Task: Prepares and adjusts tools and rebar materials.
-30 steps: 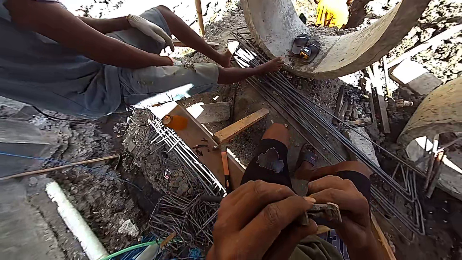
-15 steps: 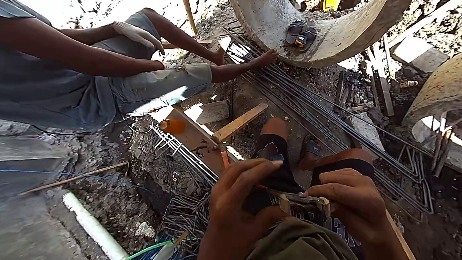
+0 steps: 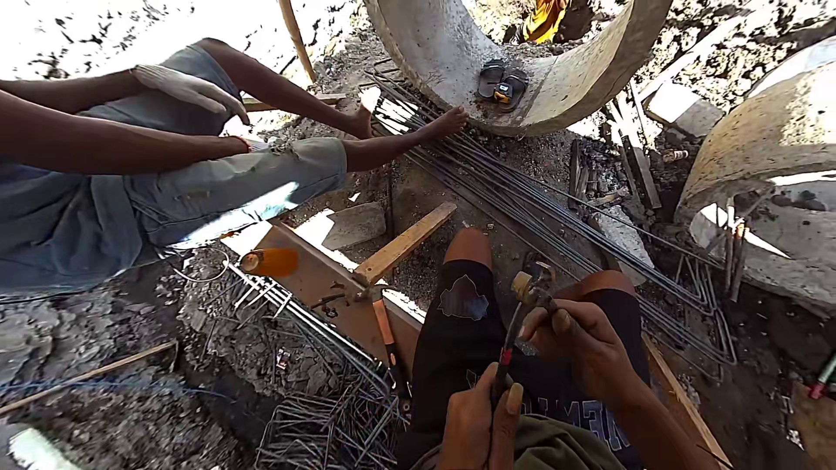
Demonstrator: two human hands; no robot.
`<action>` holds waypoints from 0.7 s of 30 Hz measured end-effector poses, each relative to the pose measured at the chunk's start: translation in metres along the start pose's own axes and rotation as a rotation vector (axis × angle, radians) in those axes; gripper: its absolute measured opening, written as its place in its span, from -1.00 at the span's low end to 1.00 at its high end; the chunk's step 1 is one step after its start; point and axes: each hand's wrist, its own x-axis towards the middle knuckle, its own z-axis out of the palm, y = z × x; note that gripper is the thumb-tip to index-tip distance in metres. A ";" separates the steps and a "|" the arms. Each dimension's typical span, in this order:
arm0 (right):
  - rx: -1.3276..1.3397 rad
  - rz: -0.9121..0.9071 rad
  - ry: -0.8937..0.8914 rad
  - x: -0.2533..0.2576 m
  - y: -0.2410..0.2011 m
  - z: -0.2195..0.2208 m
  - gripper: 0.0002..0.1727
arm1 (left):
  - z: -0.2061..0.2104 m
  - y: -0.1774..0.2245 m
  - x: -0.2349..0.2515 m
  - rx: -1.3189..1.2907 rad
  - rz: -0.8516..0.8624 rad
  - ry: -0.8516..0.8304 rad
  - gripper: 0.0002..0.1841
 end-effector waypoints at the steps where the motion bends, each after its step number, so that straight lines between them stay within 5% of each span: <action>1: 0.053 -0.030 0.011 0.001 0.004 0.013 -0.53 | 0.009 -0.003 0.001 0.036 0.053 0.062 -0.48; 6: -0.106 -0.306 -0.007 0.015 0.026 0.048 -0.47 | 0.031 -0.022 0.000 0.154 0.245 0.299 -0.74; 11: -0.100 -0.418 -0.182 0.025 0.035 0.042 -0.53 | 0.032 -0.053 -0.002 0.108 0.280 0.456 -0.64; 14: -0.127 -0.342 -0.161 0.026 0.020 0.053 -0.46 | 0.023 -0.062 -0.001 0.133 0.278 0.399 -0.50; 21: -0.089 -0.325 -0.195 0.021 0.032 0.047 -0.46 | 0.014 -0.053 0.003 0.126 0.308 0.317 -0.72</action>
